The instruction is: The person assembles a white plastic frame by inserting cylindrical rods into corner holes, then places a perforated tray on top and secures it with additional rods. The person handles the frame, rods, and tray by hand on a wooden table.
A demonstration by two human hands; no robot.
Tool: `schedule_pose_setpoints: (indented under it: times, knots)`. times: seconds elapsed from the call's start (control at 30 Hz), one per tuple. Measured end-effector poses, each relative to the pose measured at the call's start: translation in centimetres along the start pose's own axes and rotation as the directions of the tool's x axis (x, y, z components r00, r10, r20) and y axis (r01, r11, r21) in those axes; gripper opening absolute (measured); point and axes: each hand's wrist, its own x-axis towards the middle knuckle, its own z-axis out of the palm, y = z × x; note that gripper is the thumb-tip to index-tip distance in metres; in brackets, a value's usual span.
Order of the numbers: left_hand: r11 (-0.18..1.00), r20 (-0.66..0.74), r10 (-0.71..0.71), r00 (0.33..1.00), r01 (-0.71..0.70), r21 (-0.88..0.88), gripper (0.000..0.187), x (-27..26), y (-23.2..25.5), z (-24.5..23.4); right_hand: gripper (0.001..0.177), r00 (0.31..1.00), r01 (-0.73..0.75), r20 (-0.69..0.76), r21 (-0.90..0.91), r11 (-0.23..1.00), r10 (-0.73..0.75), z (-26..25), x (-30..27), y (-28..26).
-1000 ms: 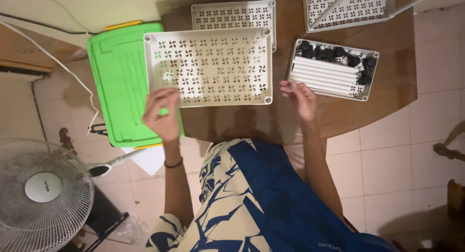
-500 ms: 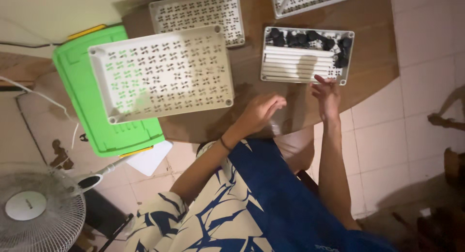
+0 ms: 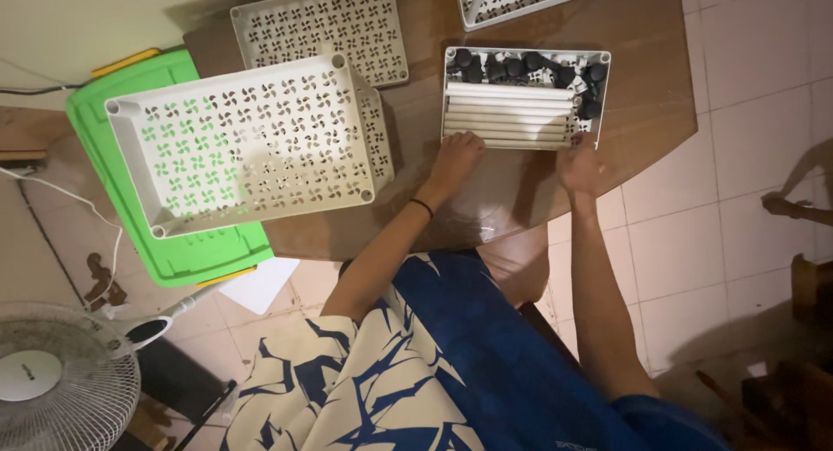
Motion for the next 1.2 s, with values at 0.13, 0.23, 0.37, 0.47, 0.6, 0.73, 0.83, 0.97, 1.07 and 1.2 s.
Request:
schedule_pose_setpoints:
  times: [0.13, 0.23, 0.37, 0.47, 0.6, 0.73, 0.83, 0.97, 1.07, 1.2]
  knots:
    - [0.991, 0.072, -0.124, 0.99, 0.128, -0.05, 0.022, -0.6, -1.4, 1.4, 0.039, 0.993, 0.079, -0.066, -0.189, 0.979, -0.093, 1.3, 0.0, -0.7]
    - [0.995, 0.086, -0.093, 0.992, 0.095, -0.02, 0.038, -1.1, -1.7, 1.7, 0.036, 0.98, 0.134, -0.132, -0.128, 0.983, -0.15, 2.2, 0.1, -0.7]
    - [0.988, 0.132, -0.143, 0.981, 0.15, -0.047, 0.039, -1.7, -1.2, 1.9, 0.032, 0.972, 0.08, -0.228, 0.084, 0.993, -0.059, 2.2, 0.6, 0.2]
    - [0.963, 0.176, -0.183, 0.967, 0.212, -0.166, 0.035, -1.7, -1.2, 1.7, 0.032, 0.976, 0.09, -0.216, 0.276, 0.957, -0.029, 1.2, 0.9, 0.4]
    - [0.956, 0.155, -0.133, 0.979, 0.168, -0.24, 0.032, -1.4, -1.0, 1.3, 0.026, 0.974, 0.184, -0.219, 0.591, 0.786, -0.063, -0.6, -0.5, -0.6]
    - [0.954, 0.108, -0.211, 0.971, 0.229, -0.195, 0.015, -0.9, 0.7, 0.2, 0.021, 0.985, 0.118, -0.171, 0.658, 0.743, -0.004, -2.9, -3.0, -3.5]
    - [0.968, 0.017, -0.205, 0.979, 0.206, -0.142, 0.013, -0.6, 2.3, -1.8, 0.023, 0.972, 0.214, -0.219, 0.674, 0.707, -0.084, -3.9, -4.8, -6.5]
    - [0.969, -0.071, -0.186, 0.98, 0.171, -0.178, 0.012, 0.4, 4.4, -4.9, 0.023, 0.958, 0.286, -0.237, 0.792, 0.539, -0.16, -3.7, -7.1, -10.6]
    - [0.972, -0.116, -0.171, 0.979, 0.148, -0.181, 0.015, 0.0, 5.9, -6.5, 0.019, 0.965, 0.261, -0.206, 0.735, 0.626, -0.161, -3.5, -8.4, -12.9]
    - [0.98, -0.154, -0.095, 0.984, 0.065, -0.19, 0.016, -1.6, 7.3, -8.1, 0.019, 0.963, 0.257, -0.126, 0.702, 0.664, -0.239, -2.5, -9.8, -16.0]
